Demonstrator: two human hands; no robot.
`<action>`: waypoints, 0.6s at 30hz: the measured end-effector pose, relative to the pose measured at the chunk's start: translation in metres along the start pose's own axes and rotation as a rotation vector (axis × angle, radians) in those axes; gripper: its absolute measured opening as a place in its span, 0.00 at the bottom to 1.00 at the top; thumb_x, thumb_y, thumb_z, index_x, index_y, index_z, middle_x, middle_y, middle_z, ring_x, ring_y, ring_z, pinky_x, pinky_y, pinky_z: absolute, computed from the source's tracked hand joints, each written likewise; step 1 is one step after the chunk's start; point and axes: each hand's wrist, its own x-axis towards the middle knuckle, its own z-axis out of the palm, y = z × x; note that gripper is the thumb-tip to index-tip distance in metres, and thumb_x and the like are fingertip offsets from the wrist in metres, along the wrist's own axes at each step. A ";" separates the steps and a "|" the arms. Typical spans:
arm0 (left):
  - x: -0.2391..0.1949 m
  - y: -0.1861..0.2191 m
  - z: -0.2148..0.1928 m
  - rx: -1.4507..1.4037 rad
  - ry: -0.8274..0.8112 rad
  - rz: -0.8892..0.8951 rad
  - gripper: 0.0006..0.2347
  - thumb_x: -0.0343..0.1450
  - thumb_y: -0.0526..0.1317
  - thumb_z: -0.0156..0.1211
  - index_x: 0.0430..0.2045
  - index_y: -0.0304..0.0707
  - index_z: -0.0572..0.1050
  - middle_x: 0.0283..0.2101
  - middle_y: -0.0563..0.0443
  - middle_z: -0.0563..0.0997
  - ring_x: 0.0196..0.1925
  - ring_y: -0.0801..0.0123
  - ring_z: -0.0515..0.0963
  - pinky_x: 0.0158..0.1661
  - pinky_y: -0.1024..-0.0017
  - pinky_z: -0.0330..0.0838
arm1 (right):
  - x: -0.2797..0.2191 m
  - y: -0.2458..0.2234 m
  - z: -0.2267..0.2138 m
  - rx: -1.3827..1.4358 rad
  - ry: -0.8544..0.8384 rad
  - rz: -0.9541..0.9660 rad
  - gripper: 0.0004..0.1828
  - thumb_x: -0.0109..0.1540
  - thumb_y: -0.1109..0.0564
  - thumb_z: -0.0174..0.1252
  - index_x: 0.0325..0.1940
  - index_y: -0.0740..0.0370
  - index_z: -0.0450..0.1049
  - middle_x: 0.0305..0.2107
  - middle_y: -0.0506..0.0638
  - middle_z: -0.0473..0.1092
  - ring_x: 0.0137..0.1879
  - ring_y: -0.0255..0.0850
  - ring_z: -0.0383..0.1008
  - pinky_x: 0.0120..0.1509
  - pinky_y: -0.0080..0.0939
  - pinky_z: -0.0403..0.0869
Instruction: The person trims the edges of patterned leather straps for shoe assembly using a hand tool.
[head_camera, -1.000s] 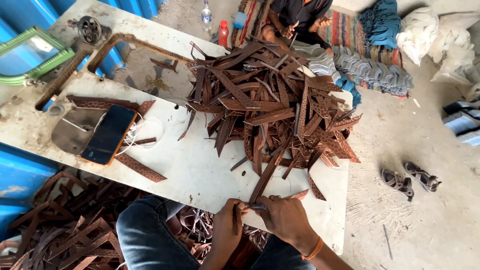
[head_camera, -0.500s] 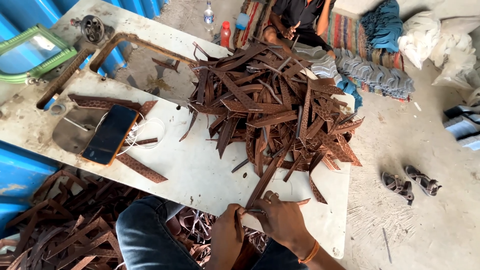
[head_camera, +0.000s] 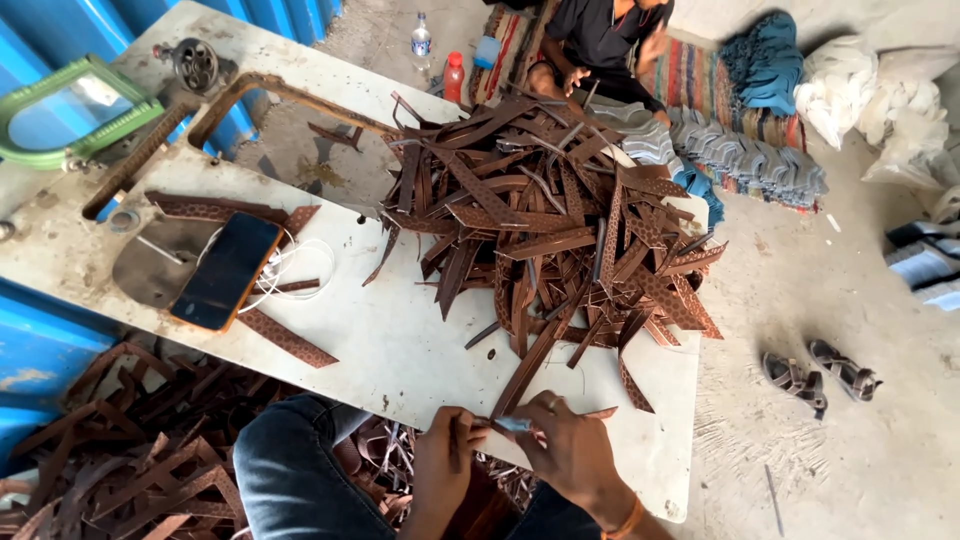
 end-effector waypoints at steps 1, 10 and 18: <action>0.000 0.004 -0.001 0.038 -0.008 -0.020 0.12 0.77 0.42 0.47 0.36 0.27 0.72 0.30 0.39 0.88 0.36 0.64 0.92 0.35 0.71 0.87 | -0.002 0.000 0.001 0.114 0.020 0.092 0.14 0.61 0.44 0.60 0.48 0.46 0.82 0.41 0.42 0.77 0.29 0.39 0.81 0.30 0.41 0.77; -0.009 -0.018 -0.001 0.215 -0.011 -0.051 0.12 0.75 0.43 0.54 0.37 0.28 0.75 0.25 0.39 0.86 0.29 0.58 0.90 0.32 0.60 0.82 | -0.029 0.016 0.050 0.271 0.235 0.065 0.16 0.50 0.63 0.66 0.42 0.58 0.82 0.36 0.51 0.81 0.37 0.46 0.84 0.43 0.43 0.81; 0.004 -0.213 -0.161 -0.597 0.248 -0.337 0.12 0.76 0.39 0.47 0.46 0.25 0.67 0.31 0.38 0.79 0.32 0.49 0.83 0.33 0.53 0.82 | -0.055 0.040 0.033 0.490 0.276 0.253 0.15 0.51 0.61 0.71 0.42 0.59 0.83 0.29 0.53 0.80 0.35 0.43 0.83 0.41 0.42 0.81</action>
